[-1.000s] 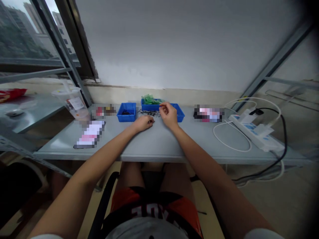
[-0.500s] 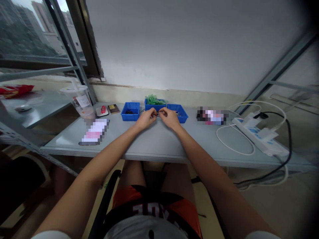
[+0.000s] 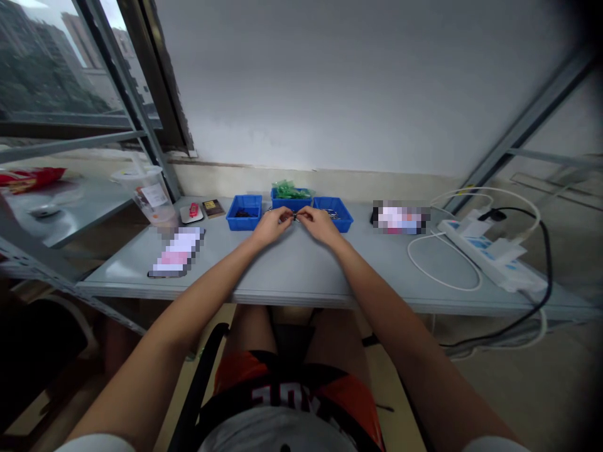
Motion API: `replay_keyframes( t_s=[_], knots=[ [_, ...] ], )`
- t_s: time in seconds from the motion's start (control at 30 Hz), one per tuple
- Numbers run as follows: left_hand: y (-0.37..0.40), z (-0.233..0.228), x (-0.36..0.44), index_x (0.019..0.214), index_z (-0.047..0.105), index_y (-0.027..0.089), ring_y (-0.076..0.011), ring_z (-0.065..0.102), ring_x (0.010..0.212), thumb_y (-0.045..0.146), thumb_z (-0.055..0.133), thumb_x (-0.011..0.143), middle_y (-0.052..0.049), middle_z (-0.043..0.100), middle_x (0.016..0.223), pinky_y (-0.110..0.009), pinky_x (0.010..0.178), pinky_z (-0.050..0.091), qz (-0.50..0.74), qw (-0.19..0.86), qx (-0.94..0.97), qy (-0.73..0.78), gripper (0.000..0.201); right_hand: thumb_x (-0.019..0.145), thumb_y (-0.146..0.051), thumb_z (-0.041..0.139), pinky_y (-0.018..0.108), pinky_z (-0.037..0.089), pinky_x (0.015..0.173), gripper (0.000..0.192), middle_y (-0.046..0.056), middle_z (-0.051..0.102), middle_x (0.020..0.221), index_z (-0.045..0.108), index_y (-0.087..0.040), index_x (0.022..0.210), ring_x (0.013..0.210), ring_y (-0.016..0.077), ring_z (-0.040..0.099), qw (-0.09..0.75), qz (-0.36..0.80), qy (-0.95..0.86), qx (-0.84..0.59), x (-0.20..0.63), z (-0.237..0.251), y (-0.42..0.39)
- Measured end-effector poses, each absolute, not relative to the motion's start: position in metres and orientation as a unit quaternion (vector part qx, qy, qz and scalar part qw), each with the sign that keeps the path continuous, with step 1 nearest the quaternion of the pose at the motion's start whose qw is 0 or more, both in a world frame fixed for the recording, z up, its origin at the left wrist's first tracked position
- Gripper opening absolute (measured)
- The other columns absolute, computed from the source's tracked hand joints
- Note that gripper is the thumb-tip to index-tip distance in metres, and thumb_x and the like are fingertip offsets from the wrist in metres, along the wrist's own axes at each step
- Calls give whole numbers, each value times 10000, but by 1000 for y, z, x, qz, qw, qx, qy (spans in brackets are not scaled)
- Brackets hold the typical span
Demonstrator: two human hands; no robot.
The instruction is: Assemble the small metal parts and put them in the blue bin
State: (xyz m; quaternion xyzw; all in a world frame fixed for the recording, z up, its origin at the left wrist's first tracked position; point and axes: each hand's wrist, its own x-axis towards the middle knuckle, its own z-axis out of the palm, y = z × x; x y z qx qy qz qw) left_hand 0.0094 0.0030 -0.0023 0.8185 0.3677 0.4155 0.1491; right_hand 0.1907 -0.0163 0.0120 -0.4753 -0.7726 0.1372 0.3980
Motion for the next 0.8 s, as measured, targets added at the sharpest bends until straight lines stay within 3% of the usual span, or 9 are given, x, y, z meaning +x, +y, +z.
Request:
replay_keyframes(
  t_s=[0.5, 0.8],
  knots=[
    [8, 8, 9, 928, 700, 148, -157, 643, 819, 230, 609, 870, -62, 715, 900, -263, 746, 507, 427, 135, 822, 353, 136, 898, -279, 534, 260, 415, 704, 205, 53, 721, 849, 700, -176, 957, 732, 165, 612, 399, 126, -778, -469, 193, 15, -16],
    [14, 14, 29, 903, 689, 148, -165, 650, 854, 248, 588, 856, -66, 715, 925, -279, 782, 511, 458, 194, 809, 314, 149, 917, -246, 454, 242, 367, 664, 271, 23, 680, 728, 671, -171, 775, 681, 145, 573, 367, 115, -795, -470, 198, 13, -16]
  ],
)
